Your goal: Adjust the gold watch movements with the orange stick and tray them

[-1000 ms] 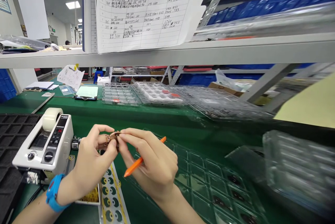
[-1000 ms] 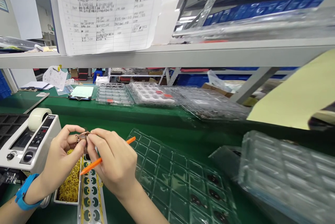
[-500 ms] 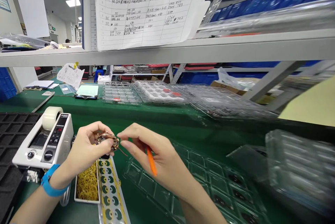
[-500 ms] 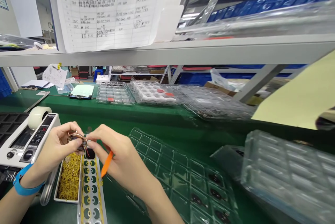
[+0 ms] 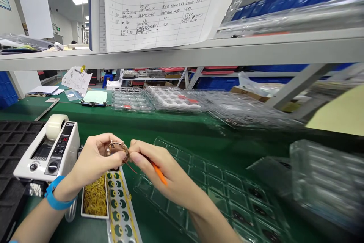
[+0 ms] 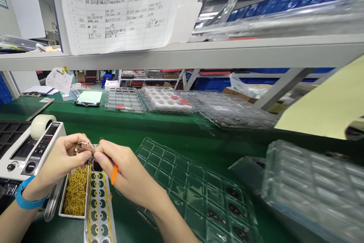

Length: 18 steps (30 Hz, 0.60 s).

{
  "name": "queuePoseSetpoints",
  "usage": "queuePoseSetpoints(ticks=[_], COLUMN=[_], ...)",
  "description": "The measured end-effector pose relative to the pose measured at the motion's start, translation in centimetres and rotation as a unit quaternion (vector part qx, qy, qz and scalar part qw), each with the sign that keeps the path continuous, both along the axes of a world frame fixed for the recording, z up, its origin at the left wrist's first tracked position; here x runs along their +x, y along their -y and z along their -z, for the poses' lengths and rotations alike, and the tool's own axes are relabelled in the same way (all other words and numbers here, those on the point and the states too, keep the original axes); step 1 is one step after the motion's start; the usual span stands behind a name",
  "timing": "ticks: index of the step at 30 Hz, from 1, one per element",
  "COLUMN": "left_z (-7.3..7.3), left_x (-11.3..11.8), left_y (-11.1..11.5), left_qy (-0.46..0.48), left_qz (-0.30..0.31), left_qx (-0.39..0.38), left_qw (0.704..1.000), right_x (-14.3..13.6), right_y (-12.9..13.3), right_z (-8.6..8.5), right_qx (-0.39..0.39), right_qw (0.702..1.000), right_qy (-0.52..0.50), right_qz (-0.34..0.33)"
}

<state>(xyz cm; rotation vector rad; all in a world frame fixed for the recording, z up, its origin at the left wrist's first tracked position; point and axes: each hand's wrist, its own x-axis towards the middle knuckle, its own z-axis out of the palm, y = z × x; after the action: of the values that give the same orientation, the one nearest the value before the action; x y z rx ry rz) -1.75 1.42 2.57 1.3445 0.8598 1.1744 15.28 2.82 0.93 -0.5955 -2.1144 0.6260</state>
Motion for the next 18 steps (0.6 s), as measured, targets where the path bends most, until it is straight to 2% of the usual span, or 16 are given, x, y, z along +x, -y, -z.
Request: queuePoseSetpoints(ticks=[7,9,11,12,14,16,18], left_z=[0.3,0.6,1.0,1.4,2.4,3.5,4.3], left_x=[-0.4,-0.2,-0.1,-0.1,-0.1,-0.2,-0.2], left_y=[-0.2,-0.3,-0.4,-0.5,-0.8,-1.1,-1.4], left_qy=[0.000,-0.018,-0.067,-0.105,-0.191,-0.272,-0.329], left_qz=[0.028,0.004,-0.066,-0.113,-0.199,-0.239,-0.238], left_qx=[0.013,0.046,0.128,0.185,0.312,0.402,0.438], left_qw=[1.000,0.999,0.987,0.970,0.909,0.841,0.802], right_x=[0.1,-0.1,-0.3,-0.4,-0.5,-0.8,-1.2], right_y=[-0.5,-0.5,-0.3,-0.1,0.3,0.5,0.6], right_z=[0.2,0.2,0.0,-0.1,-0.4,-0.5,-0.3], right_qx=[-0.058,-0.077,-0.096,-0.107,-0.134,-0.169,-0.200], right_qw=[0.998,0.997,0.992,0.987,0.973,0.967,0.963], right_qy=[-0.007,-0.023,-0.052,-0.069,-0.098,-0.115,-0.137], right_qz=[-0.023,-0.011,0.056,0.099,0.157,0.150,0.114])
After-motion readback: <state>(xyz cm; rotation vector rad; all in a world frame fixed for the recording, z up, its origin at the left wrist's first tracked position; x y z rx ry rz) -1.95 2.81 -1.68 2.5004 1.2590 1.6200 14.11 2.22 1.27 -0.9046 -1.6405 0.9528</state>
